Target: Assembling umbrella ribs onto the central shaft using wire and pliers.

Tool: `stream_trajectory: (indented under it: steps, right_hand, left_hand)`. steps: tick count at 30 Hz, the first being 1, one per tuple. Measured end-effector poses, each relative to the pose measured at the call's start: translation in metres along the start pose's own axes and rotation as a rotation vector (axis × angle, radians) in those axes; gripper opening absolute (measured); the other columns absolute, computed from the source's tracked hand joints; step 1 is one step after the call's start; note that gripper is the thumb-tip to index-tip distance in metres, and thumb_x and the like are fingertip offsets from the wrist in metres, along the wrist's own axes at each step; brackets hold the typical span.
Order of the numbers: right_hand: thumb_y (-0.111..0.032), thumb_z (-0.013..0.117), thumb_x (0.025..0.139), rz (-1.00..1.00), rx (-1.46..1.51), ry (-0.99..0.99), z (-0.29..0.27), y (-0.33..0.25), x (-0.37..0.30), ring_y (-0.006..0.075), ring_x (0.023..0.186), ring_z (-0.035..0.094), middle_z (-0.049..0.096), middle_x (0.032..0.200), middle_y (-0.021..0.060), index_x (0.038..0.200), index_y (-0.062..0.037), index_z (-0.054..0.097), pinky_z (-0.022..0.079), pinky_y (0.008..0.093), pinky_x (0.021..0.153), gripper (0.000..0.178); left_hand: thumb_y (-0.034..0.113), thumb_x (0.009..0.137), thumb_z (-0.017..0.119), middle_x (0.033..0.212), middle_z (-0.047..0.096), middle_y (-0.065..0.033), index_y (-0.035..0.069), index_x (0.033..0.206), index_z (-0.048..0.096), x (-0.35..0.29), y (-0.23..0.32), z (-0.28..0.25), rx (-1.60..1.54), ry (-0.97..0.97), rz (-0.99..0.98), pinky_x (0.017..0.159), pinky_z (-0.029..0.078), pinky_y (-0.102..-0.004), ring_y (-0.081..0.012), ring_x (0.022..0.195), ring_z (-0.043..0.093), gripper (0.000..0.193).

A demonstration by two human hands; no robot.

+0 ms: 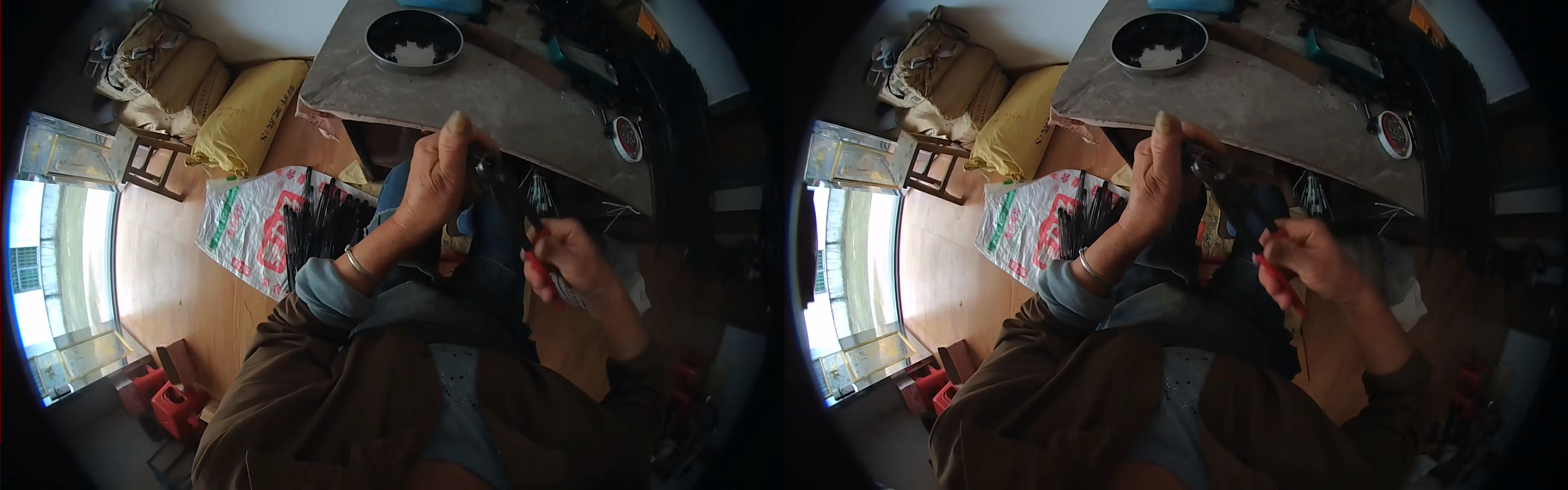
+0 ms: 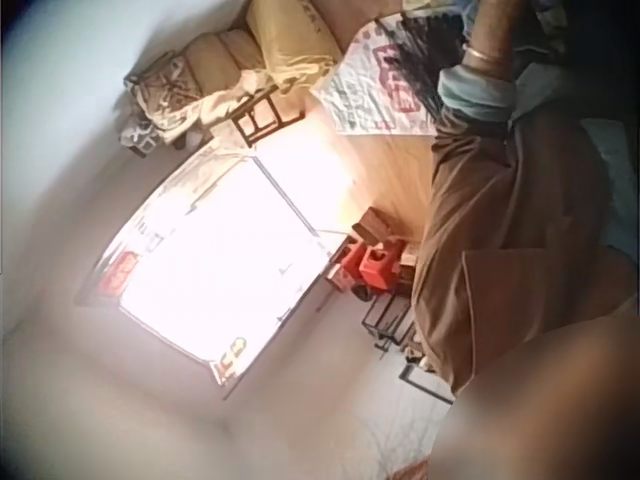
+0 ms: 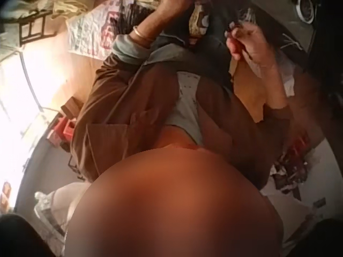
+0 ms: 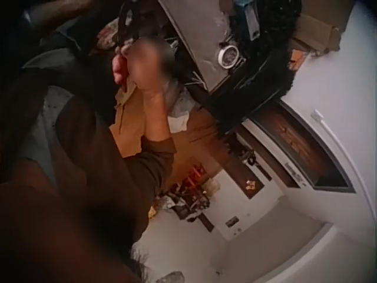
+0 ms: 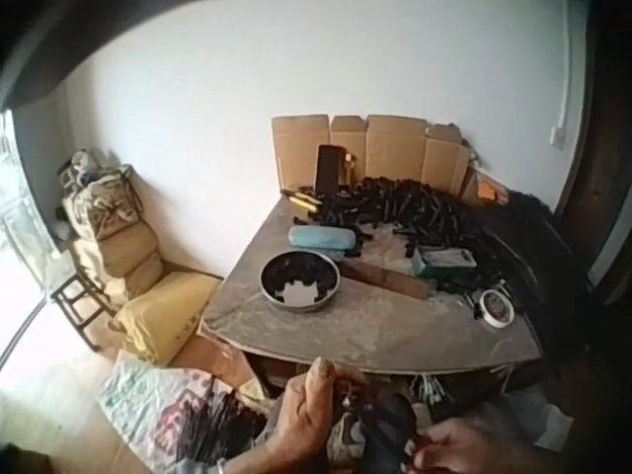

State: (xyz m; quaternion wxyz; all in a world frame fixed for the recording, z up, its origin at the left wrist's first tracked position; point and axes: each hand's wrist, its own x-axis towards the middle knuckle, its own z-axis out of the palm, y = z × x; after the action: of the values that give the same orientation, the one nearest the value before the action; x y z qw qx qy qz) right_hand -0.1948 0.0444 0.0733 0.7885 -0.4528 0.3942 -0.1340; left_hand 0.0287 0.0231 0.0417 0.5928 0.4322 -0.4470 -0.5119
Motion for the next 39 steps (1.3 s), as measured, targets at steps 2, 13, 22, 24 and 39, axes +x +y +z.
stream_trajectory:
  steps: [2,13,22,24,39]
  right_hand:
    - [-0.028,0.067,0.087,0.048,0.267,-0.276,-0.004,0.011,0.001,0.0117,0.039,0.052,0.053,0.056,0.0029,0.089,-0.0040,0.049,0.042,0.0212,0.038,0.030]
    - [-0.016,0.059,0.091,-0.406,-0.874,0.245,0.014,-0.001,0.011,0.0185,0.065,0.062,0.060,0.074,0.0117,0.108,0.0023,0.053,0.050,0.0312,0.059,0.025]
    - [-0.036,0.046,0.098,0.080,0.031,-0.175,0.029,-0.011,0.002,0.0166,0.060,0.061,0.062,0.079,0.0123,0.123,0.0042,0.047,0.051,0.0274,0.059,0.047]
    - [-0.036,0.045,0.099,0.093,0.047,-0.163,0.032,-0.015,0.002,0.0190,0.064,0.064,0.064,0.085,0.0155,0.129,0.0038,0.043,0.052,0.0285,0.063,0.050]
    - [-0.033,0.044,0.099,0.183,0.081,-0.172,0.026,-0.009,-0.002,0.0129,0.054,0.056,0.055,0.071,0.0059,0.114,0.0016,0.048,0.049,0.0281,0.052,0.038]
  left_hand:
    - [0.054,0.099,0.030,0.054,0.048,-0.0003,0.000,0.075,0.061,0.001,0.001,-0.005,0.008,-0.037,-0.030,0.049,0.035,-0.0223,-0.0060,0.052,0.045,0.066]
    - [0.056,0.097,0.034,0.056,0.050,-0.0015,0.001,0.074,0.061,-0.001,0.001,-0.006,-0.019,-0.052,-0.099,0.051,0.037,-0.0230,-0.0076,0.054,0.047,0.066]
    - [0.057,0.097,0.031,0.052,0.048,-0.0005,0.002,0.074,0.062,0.001,-0.005,-0.011,-0.040,-0.139,-0.118,0.046,0.032,-0.0223,-0.0073,0.048,0.043,0.067]
    - [0.061,0.095,0.027,0.060,0.052,-0.0019,0.002,0.077,0.060,0.001,0.000,-0.012,0.005,-0.173,-0.182,0.047,0.034,-0.0220,-0.0080,0.049,0.044,0.070]
    - [0.060,0.096,0.026,0.059,0.051,-0.0016,0.002,0.077,0.058,-0.003,0.001,-0.010,0.014,-0.203,-0.157,0.047,0.034,-0.0230,-0.0077,0.050,0.044,0.069]
